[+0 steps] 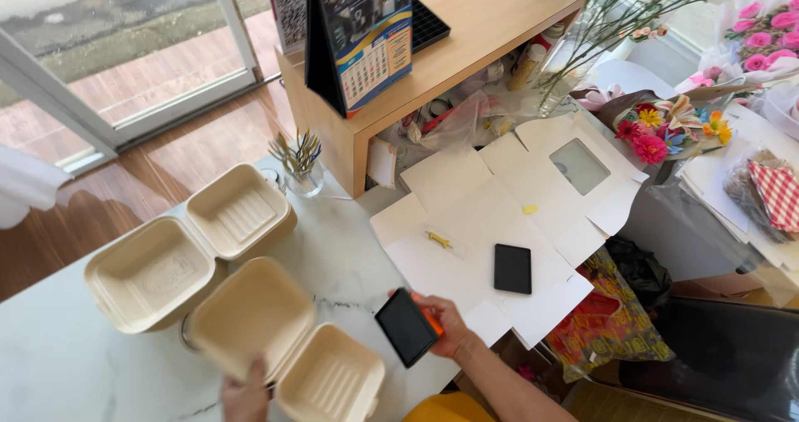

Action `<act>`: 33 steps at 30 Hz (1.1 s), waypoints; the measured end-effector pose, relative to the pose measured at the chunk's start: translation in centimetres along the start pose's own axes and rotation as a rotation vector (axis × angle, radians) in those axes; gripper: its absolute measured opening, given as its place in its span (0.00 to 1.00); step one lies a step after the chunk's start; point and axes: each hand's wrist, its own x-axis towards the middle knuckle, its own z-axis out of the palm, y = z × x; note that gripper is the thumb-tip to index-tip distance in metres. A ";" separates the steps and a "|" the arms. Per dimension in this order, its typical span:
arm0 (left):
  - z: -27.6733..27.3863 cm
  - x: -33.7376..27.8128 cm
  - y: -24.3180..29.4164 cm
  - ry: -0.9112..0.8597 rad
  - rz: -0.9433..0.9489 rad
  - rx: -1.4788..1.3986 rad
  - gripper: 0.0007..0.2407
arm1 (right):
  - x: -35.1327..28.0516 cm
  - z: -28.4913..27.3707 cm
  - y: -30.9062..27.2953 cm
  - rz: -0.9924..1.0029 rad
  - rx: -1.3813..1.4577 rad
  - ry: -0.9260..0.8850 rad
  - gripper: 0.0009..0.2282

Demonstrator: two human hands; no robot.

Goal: The person packages items by using a black and orange handheld device to apply a seal or adhesive to the inside of several cardboard containers, then closes the containers and applies white adhesive tape to one of them.

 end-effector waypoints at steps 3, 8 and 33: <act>6.8 -3.4 6.9 0.011 -0.059 0.005 0.18 | -0.3 0.2 -1.7 -0.043 -0.019 -0.113 0.26; 9.1 -7.9 11.4 -0.007 -0.152 0.023 0.16 | -0.2 -0.1 -2.6 -0.062 -0.092 -0.233 0.31; 5.7 -5.9 17.0 0.129 0.043 0.674 0.17 | 13.9 14.3 8.8 -0.453 -1.997 -0.126 0.25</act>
